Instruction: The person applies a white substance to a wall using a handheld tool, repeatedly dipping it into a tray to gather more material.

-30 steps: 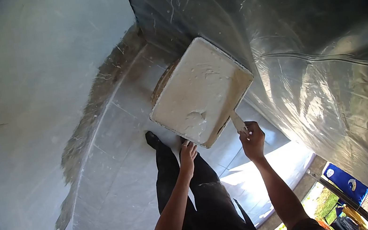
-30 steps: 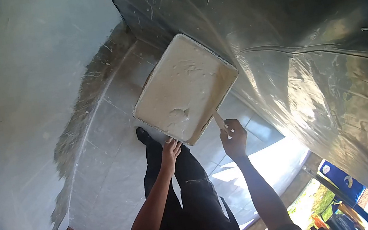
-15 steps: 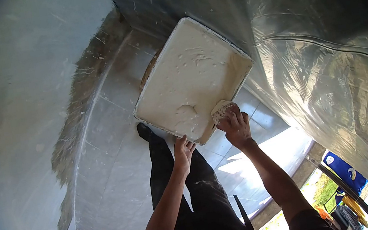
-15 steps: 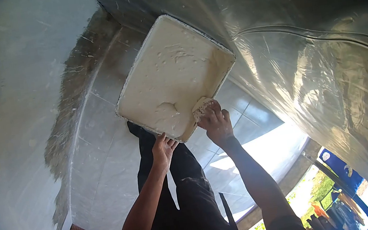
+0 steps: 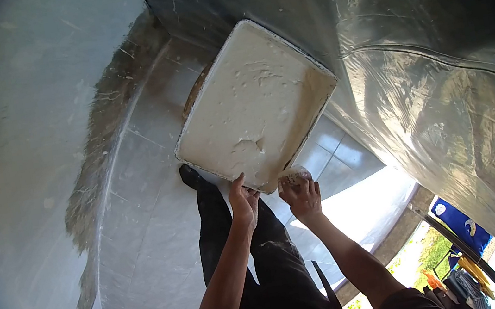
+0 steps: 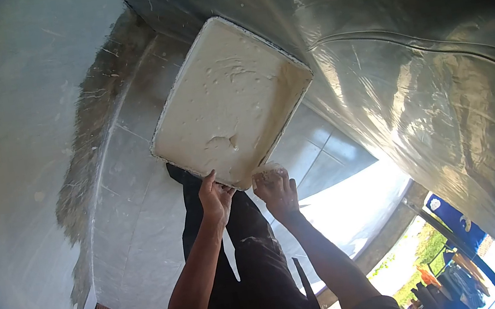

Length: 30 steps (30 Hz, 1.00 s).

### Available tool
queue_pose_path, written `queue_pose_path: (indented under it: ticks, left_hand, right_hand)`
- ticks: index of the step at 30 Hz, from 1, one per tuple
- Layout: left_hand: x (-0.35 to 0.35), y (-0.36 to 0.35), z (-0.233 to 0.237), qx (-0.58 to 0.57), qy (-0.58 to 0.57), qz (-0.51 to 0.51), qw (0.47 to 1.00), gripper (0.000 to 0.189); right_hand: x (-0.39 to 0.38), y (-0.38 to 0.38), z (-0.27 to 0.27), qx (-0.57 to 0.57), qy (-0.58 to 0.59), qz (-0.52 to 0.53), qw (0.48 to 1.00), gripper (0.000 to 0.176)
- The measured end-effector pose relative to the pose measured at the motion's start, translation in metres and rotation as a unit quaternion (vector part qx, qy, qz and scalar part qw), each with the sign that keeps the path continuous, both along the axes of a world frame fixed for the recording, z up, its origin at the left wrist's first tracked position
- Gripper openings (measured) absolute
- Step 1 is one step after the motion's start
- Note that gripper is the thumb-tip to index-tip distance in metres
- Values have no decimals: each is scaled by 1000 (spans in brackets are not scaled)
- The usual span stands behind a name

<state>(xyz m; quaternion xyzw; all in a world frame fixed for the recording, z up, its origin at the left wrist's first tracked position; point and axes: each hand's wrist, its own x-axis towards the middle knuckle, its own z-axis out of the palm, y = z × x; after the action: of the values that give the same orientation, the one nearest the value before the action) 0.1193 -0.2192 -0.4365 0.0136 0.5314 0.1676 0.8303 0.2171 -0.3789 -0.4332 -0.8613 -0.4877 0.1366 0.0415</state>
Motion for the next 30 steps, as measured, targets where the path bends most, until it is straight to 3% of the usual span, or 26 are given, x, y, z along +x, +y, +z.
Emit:
queue_pose_path:
  ticks: [4,6,8,11,12,14,17,24,26,30]
  left_hand:
    - [-2,-2,2,10,6,-22,1000,71]
    - [-4,0,0,5,10,-23,1000,71]
    - [-11,-1,-5,-4,-8,-45,999,69]
    - [-17,6,-3,5,-4,-42,999,67]
    - [-20,9,-4,6,-3,-42,999,67]
    - [-25,12,-7,9,-42,-1,999,63]
    - [-28,18,-2,7,-67,26,997,62]
    - [-34,21,2,-11,-71,50,996,46]
    - [-35,19,0,-4,-91,47,995,44]
    - [-34,20,2,-3,-98,45,994,42]
  right_hand:
    - [-35,-16,24,-27,137,-77,987,51]
    - [-36,-12,48,-46,211,-170,961,54]
    - [-22,10,64,15,197,-247,949,44]
    - [17,40,81,21,272,-253,928,36]
    - [29,52,85,56,283,-198,937,32]
    - [37,75,86,67,417,-229,877,31]
    - [32,104,81,21,450,-219,866,31]
    - [27,128,54,27,353,-133,926,32]
    - [23,136,58,63,267,-69,959,32]
    - [11,140,60,50,231,6,972,33]
